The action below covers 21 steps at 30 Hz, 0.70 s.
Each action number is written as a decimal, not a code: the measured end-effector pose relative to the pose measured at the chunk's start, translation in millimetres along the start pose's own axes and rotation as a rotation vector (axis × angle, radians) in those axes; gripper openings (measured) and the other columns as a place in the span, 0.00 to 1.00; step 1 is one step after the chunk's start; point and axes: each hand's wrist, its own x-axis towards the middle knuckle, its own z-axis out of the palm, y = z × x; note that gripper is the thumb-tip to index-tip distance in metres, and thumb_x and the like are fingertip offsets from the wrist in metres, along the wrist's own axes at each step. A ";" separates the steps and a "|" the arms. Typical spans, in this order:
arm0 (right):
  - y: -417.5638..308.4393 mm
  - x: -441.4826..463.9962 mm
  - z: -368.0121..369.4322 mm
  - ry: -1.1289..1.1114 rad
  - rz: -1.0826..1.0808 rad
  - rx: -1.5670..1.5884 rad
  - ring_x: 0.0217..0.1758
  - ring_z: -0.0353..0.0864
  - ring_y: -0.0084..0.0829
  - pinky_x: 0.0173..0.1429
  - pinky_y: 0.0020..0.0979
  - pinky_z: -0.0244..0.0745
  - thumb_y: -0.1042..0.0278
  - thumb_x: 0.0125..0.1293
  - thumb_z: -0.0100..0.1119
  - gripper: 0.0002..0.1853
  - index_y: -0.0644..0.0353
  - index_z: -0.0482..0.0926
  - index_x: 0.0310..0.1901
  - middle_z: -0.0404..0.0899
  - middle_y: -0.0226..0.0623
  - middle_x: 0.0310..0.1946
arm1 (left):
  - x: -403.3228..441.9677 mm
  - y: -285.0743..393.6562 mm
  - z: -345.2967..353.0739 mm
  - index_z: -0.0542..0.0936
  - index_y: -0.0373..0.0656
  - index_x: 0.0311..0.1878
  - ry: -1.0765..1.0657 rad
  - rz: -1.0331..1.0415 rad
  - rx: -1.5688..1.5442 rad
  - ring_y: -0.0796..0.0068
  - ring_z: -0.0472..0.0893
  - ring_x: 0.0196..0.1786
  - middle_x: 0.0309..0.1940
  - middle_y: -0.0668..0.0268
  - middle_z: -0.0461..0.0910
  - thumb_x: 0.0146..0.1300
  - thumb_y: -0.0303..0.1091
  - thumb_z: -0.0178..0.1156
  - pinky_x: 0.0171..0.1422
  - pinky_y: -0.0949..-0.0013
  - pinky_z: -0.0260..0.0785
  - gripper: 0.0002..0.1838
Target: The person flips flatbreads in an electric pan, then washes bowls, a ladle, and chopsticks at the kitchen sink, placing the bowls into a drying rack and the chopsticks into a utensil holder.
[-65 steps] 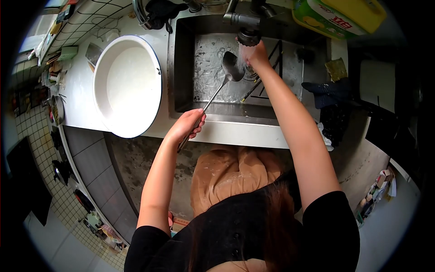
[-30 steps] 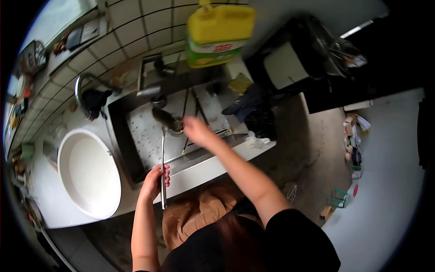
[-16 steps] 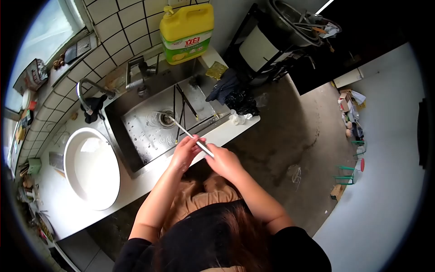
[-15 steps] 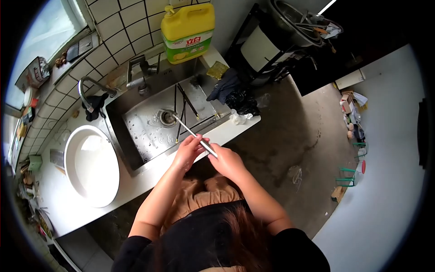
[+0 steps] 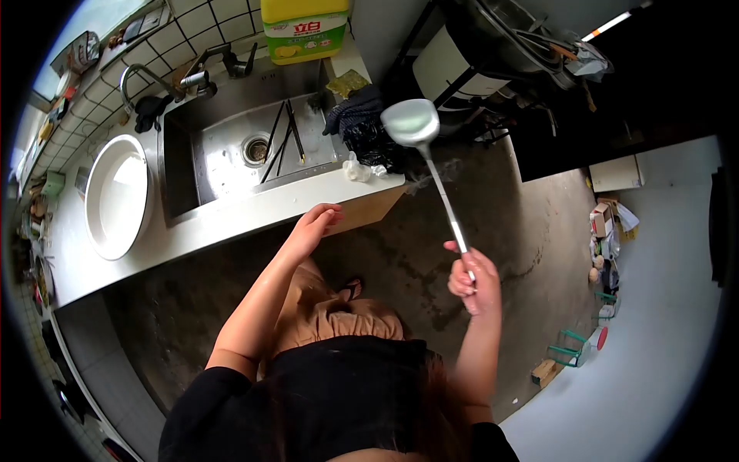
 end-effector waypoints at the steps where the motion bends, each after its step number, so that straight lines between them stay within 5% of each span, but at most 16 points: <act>1: -10.9 1.1 -11.9 0.004 -0.027 -0.013 0.11 0.52 0.14 0.17 0.17 0.48 0.69 0.69 0.42 0.16 0.71 0.69 0.52 0.57 0.24 0.13 | -1.4 -0.2 2.7 0.72 0.42 0.54 0.013 -0.003 -0.001 0.73 0.72 0.55 0.51 0.63 0.75 0.68 0.38 0.42 0.59 0.68 0.63 0.17; 11: -109.6 40.0 -63.9 0.096 -0.294 -0.022 0.10 0.51 0.12 0.16 0.17 0.46 0.68 0.65 0.47 0.19 0.73 0.67 0.53 0.57 0.22 0.13 | 29.5 -12.8 -52.5 0.74 0.42 0.51 0.229 -0.027 0.214 0.75 0.75 0.49 0.44 0.65 0.78 0.65 0.39 0.49 0.52 0.70 0.65 0.16; 15: -181.1 54.7 -80.5 0.165 -0.359 -0.072 0.09 0.49 0.13 0.15 0.18 0.46 0.65 0.66 0.46 0.21 0.71 0.66 0.55 0.55 0.20 0.12 | 55.1 4.2 -42.9 0.73 0.34 0.50 0.274 0.016 0.258 0.70 0.76 0.49 0.43 0.59 0.78 0.64 0.34 0.52 0.56 0.70 0.65 0.16; 19: -263.3 93.1 -101.0 0.159 -0.421 -0.174 0.09 0.48 0.12 0.14 0.18 0.45 0.63 0.67 0.45 0.20 0.70 0.67 0.55 0.54 0.19 0.11 | 81.3 12.8 -21.8 0.68 0.37 0.57 0.351 0.039 0.353 0.65 0.75 0.51 0.51 0.53 0.73 0.61 0.38 0.56 0.55 0.67 0.66 0.23; 21: -308.3 126.0 -121.5 0.142 -0.379 -0.200 0.09 0.48 0.12 0.14 0.17 0.44 0.64 0.68 0.44 0.20 0.70 0.68 0.55 0.54 0.20 0.11 | 99.9 9.5 -9.0 0.62 0.41 0.63 0.399 0.048 0.463 0.56 0.72 0.54 0.56 0.47 0.66 0.54 0.44 0.62 0.57 0.62 0.66 0.35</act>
